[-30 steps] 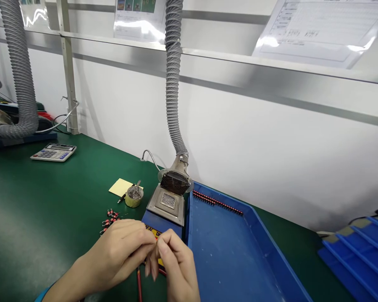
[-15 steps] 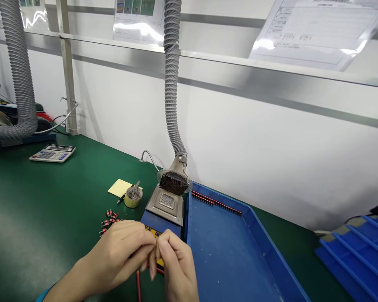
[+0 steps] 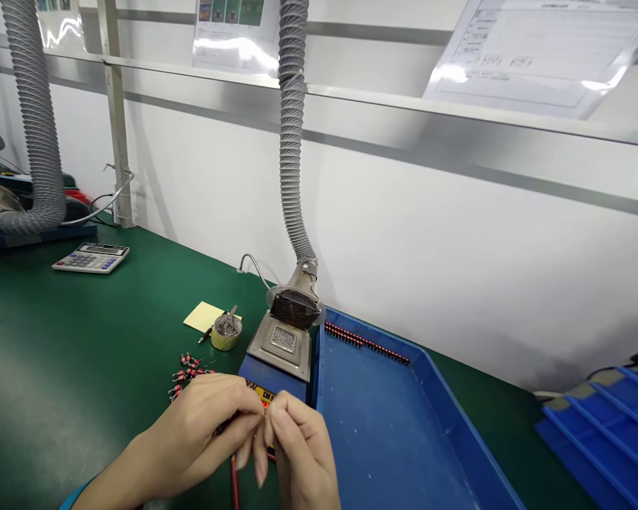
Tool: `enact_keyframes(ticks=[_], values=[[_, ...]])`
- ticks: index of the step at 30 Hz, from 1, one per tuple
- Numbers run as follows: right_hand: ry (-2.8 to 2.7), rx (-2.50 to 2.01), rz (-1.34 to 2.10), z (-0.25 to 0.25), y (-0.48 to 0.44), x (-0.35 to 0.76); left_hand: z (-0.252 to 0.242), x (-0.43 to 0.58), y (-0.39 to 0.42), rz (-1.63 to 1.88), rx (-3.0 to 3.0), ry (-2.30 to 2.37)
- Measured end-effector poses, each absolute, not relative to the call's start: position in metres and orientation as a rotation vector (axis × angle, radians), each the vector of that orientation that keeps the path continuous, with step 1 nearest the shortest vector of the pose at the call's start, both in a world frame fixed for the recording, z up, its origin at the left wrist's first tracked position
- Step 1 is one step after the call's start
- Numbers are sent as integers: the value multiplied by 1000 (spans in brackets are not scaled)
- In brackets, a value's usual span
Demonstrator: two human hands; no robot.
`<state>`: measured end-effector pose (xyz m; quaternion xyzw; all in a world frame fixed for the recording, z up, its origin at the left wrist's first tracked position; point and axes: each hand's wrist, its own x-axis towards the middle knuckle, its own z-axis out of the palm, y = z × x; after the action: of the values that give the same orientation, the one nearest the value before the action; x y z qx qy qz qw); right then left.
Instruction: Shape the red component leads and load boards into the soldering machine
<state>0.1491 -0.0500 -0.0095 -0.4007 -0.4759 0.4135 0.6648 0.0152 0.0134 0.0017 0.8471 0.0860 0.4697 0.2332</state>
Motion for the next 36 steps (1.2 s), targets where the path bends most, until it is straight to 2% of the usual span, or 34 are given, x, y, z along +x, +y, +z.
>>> enact_keyframes(ticks=[2,5,8,18,23,29,36], values=[[-1120,-814,901,-9,-49,156,4,14,13,1165,2178,290],[-1261,-866,587,-9,-48,162,8,10,12,1001,2002,396],[-1342,-887,444,-9,-48,157,10,10,13,945,1894,386],[-992,-900,388,-6,-51,166,11,10,18,929,1814,378],[-1079,-866,656,-14,-43,163,3,11,22,889,1474,196],[-731,-781,1018,-27,-31,137,0,20,19,939,1312,208],[-763,-816,1034,-40,-24,138,3,19,31,1014,1289,370]])
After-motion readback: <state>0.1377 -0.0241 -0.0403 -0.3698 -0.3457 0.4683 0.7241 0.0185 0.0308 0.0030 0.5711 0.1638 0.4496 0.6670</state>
